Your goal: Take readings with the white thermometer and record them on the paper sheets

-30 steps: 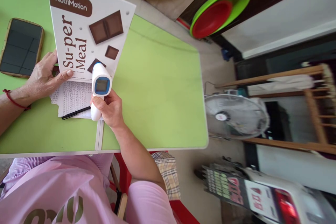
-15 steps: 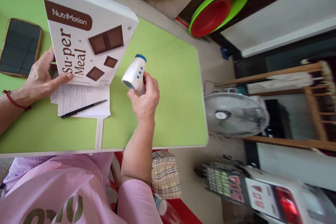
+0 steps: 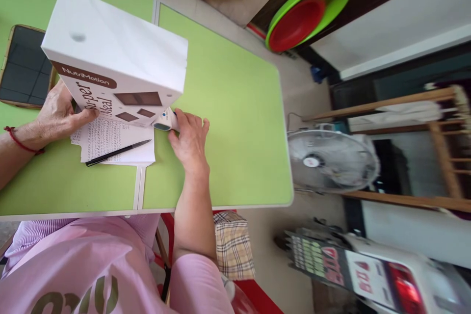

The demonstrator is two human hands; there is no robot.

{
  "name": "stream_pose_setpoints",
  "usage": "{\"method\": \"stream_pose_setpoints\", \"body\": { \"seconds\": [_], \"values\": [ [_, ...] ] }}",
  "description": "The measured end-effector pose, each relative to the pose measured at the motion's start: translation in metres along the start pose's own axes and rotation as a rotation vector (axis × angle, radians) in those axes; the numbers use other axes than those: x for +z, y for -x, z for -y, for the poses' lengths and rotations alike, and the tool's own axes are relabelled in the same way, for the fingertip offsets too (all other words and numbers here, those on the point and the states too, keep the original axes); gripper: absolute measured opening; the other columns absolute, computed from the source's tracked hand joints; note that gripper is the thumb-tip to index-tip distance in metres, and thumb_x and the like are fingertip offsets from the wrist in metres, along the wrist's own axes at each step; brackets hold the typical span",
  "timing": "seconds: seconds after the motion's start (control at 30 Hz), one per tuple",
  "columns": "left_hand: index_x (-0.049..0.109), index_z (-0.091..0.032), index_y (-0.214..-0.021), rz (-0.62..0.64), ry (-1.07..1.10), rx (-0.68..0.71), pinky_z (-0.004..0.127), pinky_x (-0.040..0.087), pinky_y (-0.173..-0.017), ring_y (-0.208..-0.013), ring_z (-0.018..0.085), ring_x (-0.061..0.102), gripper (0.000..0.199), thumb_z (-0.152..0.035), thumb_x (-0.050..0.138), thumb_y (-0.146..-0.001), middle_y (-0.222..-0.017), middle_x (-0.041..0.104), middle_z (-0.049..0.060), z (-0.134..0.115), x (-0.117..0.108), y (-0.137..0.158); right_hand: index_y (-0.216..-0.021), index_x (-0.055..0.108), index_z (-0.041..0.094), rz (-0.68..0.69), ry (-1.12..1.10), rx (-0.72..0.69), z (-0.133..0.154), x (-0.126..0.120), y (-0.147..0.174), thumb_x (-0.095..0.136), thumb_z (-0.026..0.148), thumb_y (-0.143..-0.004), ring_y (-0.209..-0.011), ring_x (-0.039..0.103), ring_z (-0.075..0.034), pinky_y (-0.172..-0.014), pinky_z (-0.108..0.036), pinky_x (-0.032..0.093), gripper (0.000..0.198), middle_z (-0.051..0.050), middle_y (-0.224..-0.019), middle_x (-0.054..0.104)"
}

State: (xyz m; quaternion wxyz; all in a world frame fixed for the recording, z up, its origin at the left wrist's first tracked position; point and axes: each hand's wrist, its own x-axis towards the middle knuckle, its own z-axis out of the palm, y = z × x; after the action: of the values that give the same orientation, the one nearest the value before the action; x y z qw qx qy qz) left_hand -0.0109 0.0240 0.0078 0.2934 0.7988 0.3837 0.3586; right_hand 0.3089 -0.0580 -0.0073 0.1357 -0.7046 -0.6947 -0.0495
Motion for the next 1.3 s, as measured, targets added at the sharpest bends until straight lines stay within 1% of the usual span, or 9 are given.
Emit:
{"method": "stream_pose_setpoints", "body": {
  "seconds": [0.1,0.2,0.37,0.5,0.63,0.73,0.97,1.17,1.3],
  "values": [
    [0.061,-0.026,-0.140,0.022,-0.029,-0.015,0.069,0.044,-0.119,-0.135,0.048,0.051,0.077,-0.081,0.067,-0.086,-0.152,0.059,0.011,0.000,0.001,0.000,-0.115,0.075,0.023,-0.089,-0.113,-0.012,0.008,-0.012,0.002,0.058,0.018,-0.083,-0.113,0.066,-0.034,-0.103,-0.056,0.051,0.036,-0.013,-0.117,0.076],
    [0.062,-0.022,-0.138,0.055,-0.077,-0.030,0.075,0.038,-0.121,-0.142,0.053,0.046,0.081,-0.078,0.073,-0.081,-0.156,0.054,0.015,0.006,0.005,0.001,-0.092,0.077,0.026,-0.035,-0.353,-0.187,0.024,-0.022,0.009,0.061,0.024,-0.091,-0.088,0.066,-0.027,-0.089,-0.048,0.053,0.016,-0.006,-0.086,0.072],
    [0.056,-0.023,-0.141,0.020,-0.119,-0.076,0.079,0.037,-0.118,-0.146,0.060,0.043,0.105,-0.077,0.095,-0.059,-0.154,0.055,0.021,0.015,0.014,0.003,-0.105,0.084,0.025,0.114,-0.374,-0.407,0.045,-0.022,0.017,0.066,0.023,-0.097,-0.083,0.061,-0.024,-0.078,-0.042,0.045,0.020,-0.007,-0.086,0.074],
    [0.047,-0.018,-0.148,0.030,-0.197,-0.132,0.075,0.038,-0.119,-0.142,0.056,0.049,0.119,-0.053,0.107,-0.052,-0.157,0.050,0.026,0.004,0.013,0.003,-0.093,0.080,0.023,0.176,-0.545,-0.475,0.044,-0.027,0.016,0.067,0.025,-0.100,-0.076,0.062,-0.019,-0.072,-0.038,0.046,0.015,-0.004,-0.083,0.074],
    [0.038,-0.016,-0.158,0.030,-0.288,-0.240,0.068,0.045,-0.115,-0.136,0.049,0.053,0.122,-0.036,0.105,-0.058,-0.151,0.051,0.024,-0.013,0.011,0.003,-0.100,0.071,0.027,-0.040,-1.081,-0.407,0.050,-0.033,0.017,0.070,0.026,-0.098,-0.063,0.063,-0.013,-0.056,-0.028,0.049,0.002,0.003,-0.077,0.070],
    [0.043,-0.018,-0.153,0.020,-0.295,-0.238,0.065,0.044,-0.117,-0.135,0.048,0.054,0.118,-0.035,0.106,-0.055,-0.147,0.054,0.020,-0.017,0.011,0.002,-0.096,0.066,0.027,-0.223,-1.274,-0.288,0.065,-0.024,0.019,0.071,0.022,-0.094,-0.060,0.065,-0.011,-0.054,-0.025,0.051,0.008,0.005,-0.077,0.072],
    [0.050,-0.011,-0.145,0.058,-0.302,-0.227,0.065,0.036,-0.125,-0.141,0.045,0.051,0.108,-0.033,0.108,-0.056,-0.160,0.047,0.025,-0.019,0.007,0.002,-0.088,0.063,0.023,-0.039,-1.160,-0.043,0.084,0.012,0.018,0.069,0.027,-0.086,-0.055,0.065,-0.011,-0.053,-0.023,0.052,0.007,0.003,-0.071,0.073],
    [0.047,-0.014,-0.150,0.060,-0.305,-0.170,0.065,0.037,-0.123,-0.143,0.047,0.050,0.111,-0.032,0.106,-0.058,-0.163,0.045,0.025,-0.016,0.008,0.003,-0.077,0.061,0.024,-0.280,-0.959,-0.110,0.087,0.019,0.016,0.067,0.033,-0.090,-0.050,0.053,-0.009,-0.051,-0.023,0.045,0.017,0.007,-0.060,0.060],
    [0.047,-0.010,-0.147,0.061,-0.337,-0.206,0.061,0.038,-0.123,-0.143,0.047,0.051,0.112,-0.030,0.108,-0.055,-0.153,0.053,0.026,-0.018,0.009,0.002,-0.079,0.059,0.024,-0.286,-0.932,-0.183,0.086,0.020,0.016,0.065,0.034,-0.096,-0.052,0.050,-0.009,-0.053,-0.024,0.043,0.020,0.008,-0.061,0.057]
  ]
}}
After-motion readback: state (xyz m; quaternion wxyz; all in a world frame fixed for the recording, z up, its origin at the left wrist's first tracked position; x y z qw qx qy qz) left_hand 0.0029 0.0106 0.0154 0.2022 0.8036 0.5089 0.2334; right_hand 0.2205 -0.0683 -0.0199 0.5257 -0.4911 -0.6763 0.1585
